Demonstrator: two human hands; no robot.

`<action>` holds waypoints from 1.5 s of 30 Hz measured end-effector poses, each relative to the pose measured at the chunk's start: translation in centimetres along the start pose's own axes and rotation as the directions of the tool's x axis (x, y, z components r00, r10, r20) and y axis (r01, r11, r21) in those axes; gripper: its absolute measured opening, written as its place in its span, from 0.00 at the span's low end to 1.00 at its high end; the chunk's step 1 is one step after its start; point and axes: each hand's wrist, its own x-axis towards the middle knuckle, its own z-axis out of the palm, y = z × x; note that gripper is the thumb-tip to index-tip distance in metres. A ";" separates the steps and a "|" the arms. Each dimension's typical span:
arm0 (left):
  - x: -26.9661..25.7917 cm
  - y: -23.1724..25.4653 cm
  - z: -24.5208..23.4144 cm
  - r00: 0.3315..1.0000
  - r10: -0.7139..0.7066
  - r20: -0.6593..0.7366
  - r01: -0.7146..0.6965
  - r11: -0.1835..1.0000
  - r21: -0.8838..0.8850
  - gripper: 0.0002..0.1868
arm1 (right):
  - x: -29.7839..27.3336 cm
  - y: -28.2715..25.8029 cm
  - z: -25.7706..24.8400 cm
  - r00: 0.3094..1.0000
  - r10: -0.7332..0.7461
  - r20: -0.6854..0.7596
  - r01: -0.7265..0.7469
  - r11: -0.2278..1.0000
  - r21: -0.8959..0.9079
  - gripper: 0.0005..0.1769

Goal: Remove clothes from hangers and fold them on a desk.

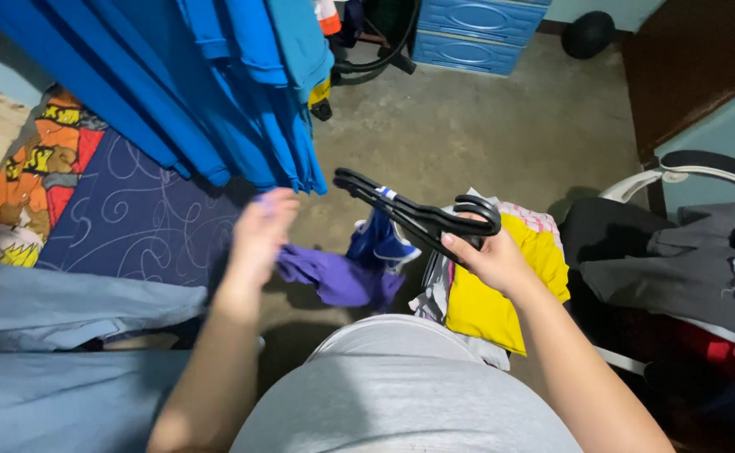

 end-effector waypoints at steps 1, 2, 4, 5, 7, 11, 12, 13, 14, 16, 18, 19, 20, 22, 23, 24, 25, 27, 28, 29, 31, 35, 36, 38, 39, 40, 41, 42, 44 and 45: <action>0.2 -1.1 1.7 1.000 0.001 -0.007 -0.001 1.000 -0.002 0.21 | 0.0 -0.1 0.2 1.000 -0.003 0.007 0.003 1.000 -0.002 0.20; 0.4 -2.2 3.4 0.994 0.059 0.095 -0.064 0.997 0.050 0.22 | 0.1 -0.2 0.5 0.998 0.048 0.042 -0.052 0.996 0.078 0.18; 0.4 -3.1 6.0 0.974 0.113 0.194 -0.133 0.987 0.095 0.23 | 0.2 -1.0 0.8 0.992 0.093 0.087 -0.105 0.983 0.152 0.19; 0.2 -3.0 6.9 0.951 0.171 0.257 -0.181 0.983 0.014 0.19 | 0.1 -1.8 0.9 0.988 0.019 0.153 -0.051 0.977 0.206 0.24; 0.1 -3.5 8.0 0.920 0.231 0.316 -0.221 0.973 -0.070 0.15 | 0.0 -3.0 0.9 0.975 -0.056 0.213 -0.002 0.965 0.262 0.31; -0.7 -1.3 9.2 0.971 0.164 0.174 -0.171 0.985 0.024 0.18 | -0.7 -4.0 1.0 0.936 -0.197 0.290 0.122 0.959 0.257 0.46; -1.3 0.3 9.5 0.988 0.153 0.026 -0.155 0.984 0.093 0.23 | -0.9 -4.2 1.1 0.921 -0.237 0.309 0.155 0.951 0.269 0.49; -0.7 -1.6 9.4 0.988 0.155 0.022 -0.156 0.983 0.093 0.23 | -1.1 -3.6 1.2 0.919 -0.239 0.312 0.156 0.951 0.269 0.49; -0.2 -3.6 9.3 0.978 0.190 0.082 -0.197 0.976 0.089 0.18 | -1.2 -3.0 1.3 0.912 -0.297 0.283 0.217 0.934 0.284 0.48; -0.3 -4.6 9.2 0.965 0.222 0.138 -0.235 0.968 0.084 0.13 | -1.3 -1.8 1.4 0.900 -0.353 0.255 0.274 0.914 0.298 0.48; -1.1 -2.7 9.0 0.931 0.329 0.157 -0.347 0.932 0.106 0.07 | -1.1 -0.7 1.2 0.950 -0.311 0.023 0.296 0.923 0.244 0.35; -1.2 -2.1 8.8 0.931 0.331 0.155 -0.349 0.931 0.108 0.07 | -0.6 -0.5 0.9 0.949 -0.313 0.024 0.298 0.923 0.245 0.35; -1.4 -1.6 8.5 0.966 0.227 0.125 -0.236 0.969 0.067 0.09 | -0.1 -0.3 0.6 0.974 -0.211 -0.081 0.226 0.938 0.265 0.27; -1.9 -0.1 8.3 0.988 0.116 0.103 -0.120 0.993 0.025 0.15 | 0.7 0.1 0.1 0.978 -0.101 -0.183 0.153 0.944 0.293 0.20; -2.2 0.8 8.3 0.982 0.149 0.112 -0.154 0.988 0.031 0.11 | 1.2 0.3 -0.2 0.986 -0.016 -0.163 0.078 0.922 0.380 0.17; -2.4 1.7 8.4 0.976 0.182 0.122 -0.188 0.982 0.038 0.08 | 1.7 0.6 -0.5 0.988 0.067 -0.137 0.003 0.887 0.461 0.16; -2.2 0.8 8.0 0.976 0.181 0.119 -0.187 0.982 0.038 0.08 | 1.8 1.5 -0.8 0.989 0.067 -0.134 0.002 0.887 0.461 0.16; -1.6 -1.1 7.3 0.972 0.181 0.153 -0.186 0.982 0.016 0.09 | 2.4 3.3 -1.4 0.992 0.110 -0.061 -0.055 0.814 0.578 0.16; -1.3 -1.2 6.9 0.971 0.184 0.150 -0.188 0.982 0.017 0.09 | 2.4 3.1 -1.3 0.993 0.106 -0.059 -0.053 0.814 0.578 0.16; -1.1 -1.5 6.5 0.979 0.167 0.120 -0.171 0.985 0.024 0.07 | 2.3 3.0 -1.2 0.988 0.119 -0.096 -0.047 0.834 0.549 0.18; -1.1 -1.7 5.8 0.985 0.150 0.086 -0.153 0.988 0.031 0.08 | 2.0 1.8 -0.6 0.983 0.129 -0.129 -0.044 0.853 0.520 0.20; -2.3 0.3 5.7 0.974 0.225 -0.018 -0.218 0.958 0.185 0.08 | 1.7 -0.5 0.5 0.997 0.071 -0.025 -0.045 0.833 0.552 0.25; -2.7 1.2 5.9 0.967 0.249 -0.060 -0.234 0.953 0.192 0.08 | 1.7 -0.6 0.7 0.999 0.021 0.048 -0.045 0.794 0.606 0.30; -2.4 0.5 5.6 0.975 0.207 -0.075 -0.188 0.960 0.206 0.08 | 1.5 -1.2 0.9 0.996 0.007 0.093 -0.062 0.790 0.609 0.33; -2.3 0.0 5.4 0.983 0.164 -0.087 -0.142 0.966 0.217 0.08 | 1.4 -1.5 1.1 0.991 -0.006 0.135 -0.078 0.787 0.612 0.39; -1.9 -1.8 4.8 0.982 0.165 -0.092 -0.142 0.966 0.218 0.08 | 1.3 -2.3 1.2 0.990 -0.008 0.140 -0.080 0.787 0.612 0.39; -1.4 -3.6 4.1 0.980 0.188 -0.072 -0.173 0.969 0.177 0.05 | 1.2 -3.1 1.3 0.987 0.000 0.162 -0.094 0.812 0.576 0.43; -1.0 -5.4 3.5 0.976 0.211 -0.052 -0.203 0.970 0.136 0.04 | 1.0 -4.0 1.4 0.983 0.009 0.183 -0.108 0.835 0.540 0.48; -1.3 -5.1 3.1 0.988 0.151 -0.025 -0.150 0.988 0.039 0.04 | 1.0 -3.9 1.4 0.975 -0.018 0.220 -0.098 0.858 0.504 0.49; -1.3 -4.8 3.0 0.995 0.096 0.013 -0.095 0.994 -0.059 0.06 | 1.0 -3.8 1.4 0.967 -0.045 0.251 -0.081 0.880 0.468 0.50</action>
